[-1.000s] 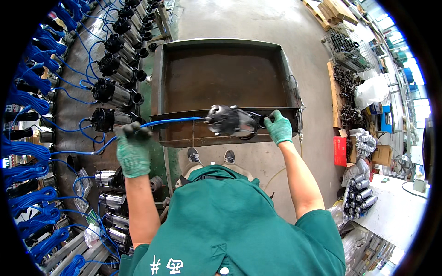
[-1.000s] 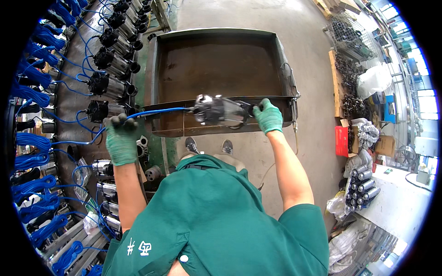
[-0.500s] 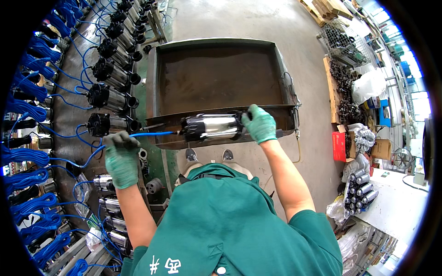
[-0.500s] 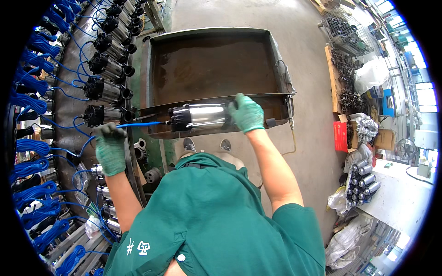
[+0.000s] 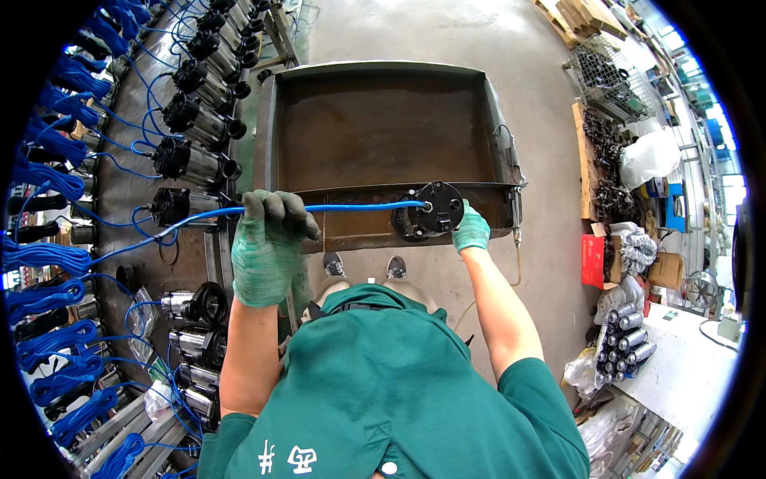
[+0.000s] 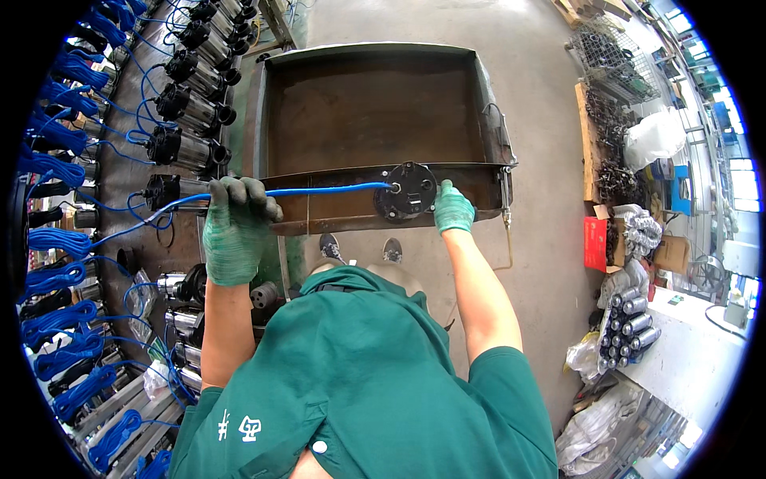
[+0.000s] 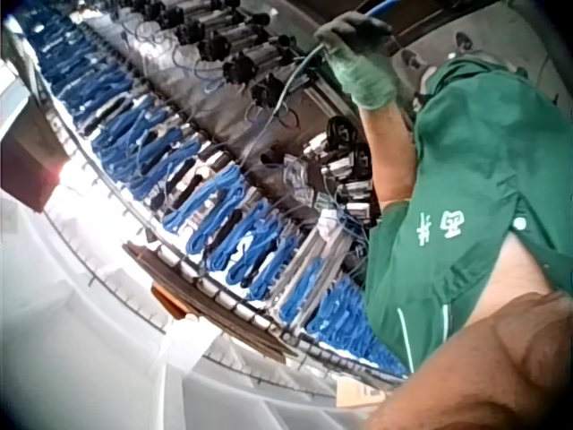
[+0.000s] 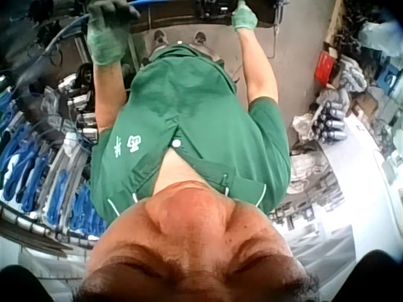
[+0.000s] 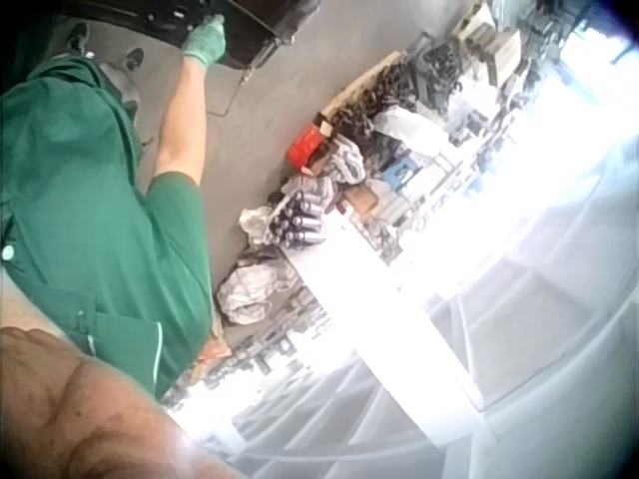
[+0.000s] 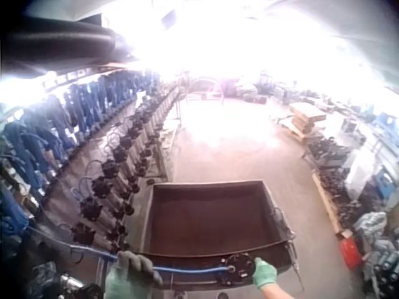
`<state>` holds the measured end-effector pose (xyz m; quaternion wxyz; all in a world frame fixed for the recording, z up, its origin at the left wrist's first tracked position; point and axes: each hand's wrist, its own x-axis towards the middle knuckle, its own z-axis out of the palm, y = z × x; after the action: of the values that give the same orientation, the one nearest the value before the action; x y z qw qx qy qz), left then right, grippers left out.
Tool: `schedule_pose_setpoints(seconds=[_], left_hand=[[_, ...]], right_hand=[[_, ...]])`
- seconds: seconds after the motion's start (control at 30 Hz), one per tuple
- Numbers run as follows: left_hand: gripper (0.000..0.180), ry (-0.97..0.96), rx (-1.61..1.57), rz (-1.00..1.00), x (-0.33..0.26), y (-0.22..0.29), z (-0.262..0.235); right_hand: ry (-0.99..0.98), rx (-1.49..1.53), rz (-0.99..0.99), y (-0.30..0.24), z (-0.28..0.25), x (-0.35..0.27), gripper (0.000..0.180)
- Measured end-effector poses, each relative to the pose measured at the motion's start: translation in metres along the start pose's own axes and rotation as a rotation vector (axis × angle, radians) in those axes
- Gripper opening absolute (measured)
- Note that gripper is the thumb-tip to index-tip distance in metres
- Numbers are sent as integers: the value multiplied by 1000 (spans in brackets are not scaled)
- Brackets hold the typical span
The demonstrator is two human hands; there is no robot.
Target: The person repeatedly picks up cylindrical metal pumps from a rack, connects a blue hose, and submerges them in a water-filled metal tray. The person then removes the pumps from the water, disconnects the hose, and returns them to the rack. This cycle is repeated for multiple units throughout the clip.
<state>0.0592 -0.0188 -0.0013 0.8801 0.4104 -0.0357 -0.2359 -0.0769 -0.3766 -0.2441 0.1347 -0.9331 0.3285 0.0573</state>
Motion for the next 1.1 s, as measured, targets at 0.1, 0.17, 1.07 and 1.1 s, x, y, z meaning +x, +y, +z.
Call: schedule_pose_setpoints(seconds=[0.1,0.17,1.07,1.1], left_hand=[[44,5,17,-9,-2,-4,-9],[44,-19,-21,-24,-5,-8,-18],[43,440,173,638,-103,180,-219],[45,482,253,669,-109,196,-229]], right_hand=[[-32,8,23,-2,0,2,24],[-26,14,16,3,3,3,28],[-701,437,-456,-329,-92,-72,42],[-686,468,-536,-352,-73,-77,41]])
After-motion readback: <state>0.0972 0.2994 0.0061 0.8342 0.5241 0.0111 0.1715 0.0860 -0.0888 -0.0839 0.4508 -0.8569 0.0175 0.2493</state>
